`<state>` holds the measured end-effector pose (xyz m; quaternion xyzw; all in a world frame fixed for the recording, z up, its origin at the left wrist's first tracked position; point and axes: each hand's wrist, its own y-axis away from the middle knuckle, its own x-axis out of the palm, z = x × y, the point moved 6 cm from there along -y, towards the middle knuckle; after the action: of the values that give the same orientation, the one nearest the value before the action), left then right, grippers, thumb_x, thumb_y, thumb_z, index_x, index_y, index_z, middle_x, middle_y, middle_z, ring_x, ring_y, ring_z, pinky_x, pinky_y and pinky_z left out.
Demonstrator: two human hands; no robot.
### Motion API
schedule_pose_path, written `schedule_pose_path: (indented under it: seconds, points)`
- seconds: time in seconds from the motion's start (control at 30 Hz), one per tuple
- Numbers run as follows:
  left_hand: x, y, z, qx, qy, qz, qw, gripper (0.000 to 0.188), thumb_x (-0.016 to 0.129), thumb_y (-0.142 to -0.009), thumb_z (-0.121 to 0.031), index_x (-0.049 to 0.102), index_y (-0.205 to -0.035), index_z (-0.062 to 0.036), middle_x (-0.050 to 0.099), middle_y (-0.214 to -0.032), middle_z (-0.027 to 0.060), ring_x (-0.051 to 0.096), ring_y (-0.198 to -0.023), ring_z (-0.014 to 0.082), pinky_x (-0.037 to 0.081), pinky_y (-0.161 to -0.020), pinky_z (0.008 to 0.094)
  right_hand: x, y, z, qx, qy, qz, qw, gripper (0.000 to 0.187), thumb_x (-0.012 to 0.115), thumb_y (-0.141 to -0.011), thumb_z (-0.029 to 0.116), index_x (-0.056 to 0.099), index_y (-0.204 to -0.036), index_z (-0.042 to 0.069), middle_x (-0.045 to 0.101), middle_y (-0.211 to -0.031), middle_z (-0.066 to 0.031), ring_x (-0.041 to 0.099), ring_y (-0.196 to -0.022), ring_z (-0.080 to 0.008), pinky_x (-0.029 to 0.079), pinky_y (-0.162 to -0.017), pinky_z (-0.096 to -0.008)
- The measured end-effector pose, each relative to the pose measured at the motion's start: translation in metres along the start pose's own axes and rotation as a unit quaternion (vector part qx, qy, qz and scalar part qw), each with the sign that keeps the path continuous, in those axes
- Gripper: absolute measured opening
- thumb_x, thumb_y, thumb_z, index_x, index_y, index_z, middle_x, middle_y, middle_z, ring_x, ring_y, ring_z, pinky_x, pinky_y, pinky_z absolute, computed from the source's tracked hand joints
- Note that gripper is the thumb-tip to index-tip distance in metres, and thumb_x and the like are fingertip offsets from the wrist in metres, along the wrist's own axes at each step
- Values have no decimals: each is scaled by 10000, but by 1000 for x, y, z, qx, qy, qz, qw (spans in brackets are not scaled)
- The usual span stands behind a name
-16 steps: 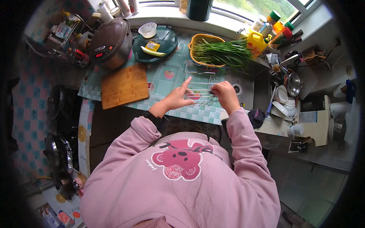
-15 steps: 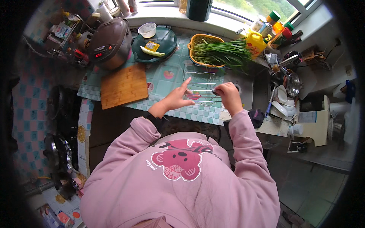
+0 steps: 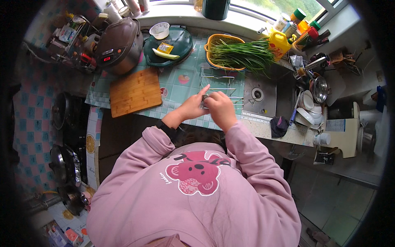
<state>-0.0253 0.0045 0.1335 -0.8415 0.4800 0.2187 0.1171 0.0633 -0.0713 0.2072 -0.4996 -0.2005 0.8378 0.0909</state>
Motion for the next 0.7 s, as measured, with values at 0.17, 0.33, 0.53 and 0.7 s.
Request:
schedule_pose_path:
  seconds: [0.17,0.33,0.53,0.7]
  points:
    - [-4,2,1,-7,45,2,999,1063,825,-728,-263,156,-1526,-49,662,-1068,221,636,-999,386,478,-901,408,-10,-3,-9,-1,1,-3,1000,149,737,-692,41,634,-797,57,605,-827,-88,594,-798,-304,497,-686,-400]
    - [-2,1,0,45,31,-18,998,1084,828,-728,-283,133,-1516,-19,682,-1085,192,669,-951,327,508,-889,384,-65,29,-61,139,65,10,988,141,739,-693,38,620,-765,56,603,-825,-79,602,-812,-303,494,-696,-402]
    - [-1,-3,-2,41,25,3,999,1096,835,-716,-292,140,-1510,3,682,-1045,199,668,-950,329,512,-869,379,-27,11,-25,45,9,-8,999,137,731,-685,27,645,-789,48,618,-836,-90,616,-792,-304,502,-685,-395]
    - [-4,-1,-2,19,46,14,999,1058,824,-726,-256,161,-1511,-2,681,-1029,211,657,-975,358,482,-896,392,-20,5,-20,65,-2,28,998,138,737,-696,21,642,-794,36,609,-840,-94,611,-809,-317,502,-701,-394]
